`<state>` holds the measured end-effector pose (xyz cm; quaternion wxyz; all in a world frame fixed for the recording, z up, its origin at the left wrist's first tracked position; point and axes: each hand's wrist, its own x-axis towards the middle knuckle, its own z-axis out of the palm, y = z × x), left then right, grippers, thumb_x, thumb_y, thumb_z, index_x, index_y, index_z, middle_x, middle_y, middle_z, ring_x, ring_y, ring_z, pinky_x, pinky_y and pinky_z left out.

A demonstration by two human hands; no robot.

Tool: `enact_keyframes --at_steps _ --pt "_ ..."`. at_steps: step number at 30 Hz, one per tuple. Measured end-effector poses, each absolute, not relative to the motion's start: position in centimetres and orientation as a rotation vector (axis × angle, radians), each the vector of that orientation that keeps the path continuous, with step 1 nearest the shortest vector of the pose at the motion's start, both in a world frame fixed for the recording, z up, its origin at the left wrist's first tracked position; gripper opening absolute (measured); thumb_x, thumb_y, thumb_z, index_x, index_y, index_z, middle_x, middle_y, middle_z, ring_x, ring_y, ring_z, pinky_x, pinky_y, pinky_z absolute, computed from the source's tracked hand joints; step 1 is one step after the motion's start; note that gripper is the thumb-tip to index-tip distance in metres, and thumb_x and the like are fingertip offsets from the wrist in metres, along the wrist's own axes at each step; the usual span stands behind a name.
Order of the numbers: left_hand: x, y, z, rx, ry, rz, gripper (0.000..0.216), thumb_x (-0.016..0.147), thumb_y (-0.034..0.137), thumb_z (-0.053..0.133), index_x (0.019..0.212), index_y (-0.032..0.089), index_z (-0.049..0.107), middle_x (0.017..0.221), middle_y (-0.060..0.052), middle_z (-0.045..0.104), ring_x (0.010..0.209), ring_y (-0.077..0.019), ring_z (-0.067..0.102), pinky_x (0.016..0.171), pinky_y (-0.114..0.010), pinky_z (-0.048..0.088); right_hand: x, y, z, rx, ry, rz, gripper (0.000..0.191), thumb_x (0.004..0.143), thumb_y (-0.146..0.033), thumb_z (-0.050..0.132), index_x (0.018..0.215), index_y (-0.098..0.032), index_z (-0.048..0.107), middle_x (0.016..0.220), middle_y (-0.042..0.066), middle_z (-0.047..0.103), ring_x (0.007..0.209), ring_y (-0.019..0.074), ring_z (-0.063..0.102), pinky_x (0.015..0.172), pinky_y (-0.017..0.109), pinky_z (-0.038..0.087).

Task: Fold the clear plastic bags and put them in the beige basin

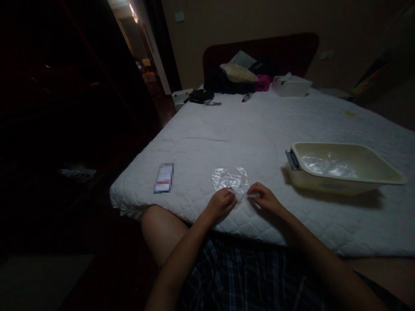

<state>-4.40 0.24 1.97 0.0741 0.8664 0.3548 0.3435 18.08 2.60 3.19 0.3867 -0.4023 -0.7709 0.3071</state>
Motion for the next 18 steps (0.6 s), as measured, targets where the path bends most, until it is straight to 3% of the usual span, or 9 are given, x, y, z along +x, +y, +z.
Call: enact_keyframes --at_steps 3,11,14,18 --pt "-4.3 0.2 2.0 2.645 1.08 1.046 0.014 0.085 0.024 0.047 0.088 0.017 0.059 0.104 -0.011 0.061 0.103 -0.0204 0.055 0.087 -0.038 0.048 19.0 1.9 3.4 -1.024 -2.086 0.695 0.008 0.072 -0.024 0.054 0.072 -0.02 0.061 0.075 0.005 0.06 0.075 0.0196 0.056 0.072 0.035 0.043" --pt "-4.4 0.1 2.1 2.789 1.136 1.033 0.017 0.085 0.021 0.046 0.095 0.016 0.058 0.109 -0.012 0.061 0.108 -0.022 0.053 0.095 -0.045 0.043 20.5 1.5 3.7 -1.044 -2.131 0.592 0.022 0.068 -0.019 0.044 0.078 -0.021 0.064 0.081 0.005 0.065 0.081 0.0215 0.058 0.082 0.041 0.04" --pt "-4.8 0.1 2.5 2.808 1.22 1.069 0.021 0.083 0.024 0.047 0.1 0.015 0.057 0.114 -0.014 0.058 0.107 -0.0238 0.053 0.092 -0.045 0.044 20.5 1.5 4.6 -1.168 -1.994 0.608 0.021 0.07 -0.021 0.045 0.079 -0.021 0.064 0.082 0.006 0.066 0.083 0.0222 0.059 0.08 0.04 0.043" --pt "-5.2 0.2 2.9 2.739 1.434 1.146 0.022 0.082 0.023 0.049 0.1 0.014 0.057 0.106 -0.013 0.061 0.104 -0.025 0.053 0.091 -0.045 0.044 19.9 1.5 5.4 -1.335 -1.844 0.706 0.021 0.077 -0.03 0.047 0.087 -0.02 0.062 0.086 0.006 0.066 0.084 0.0221 0.061 0.076 0.036 0.047"
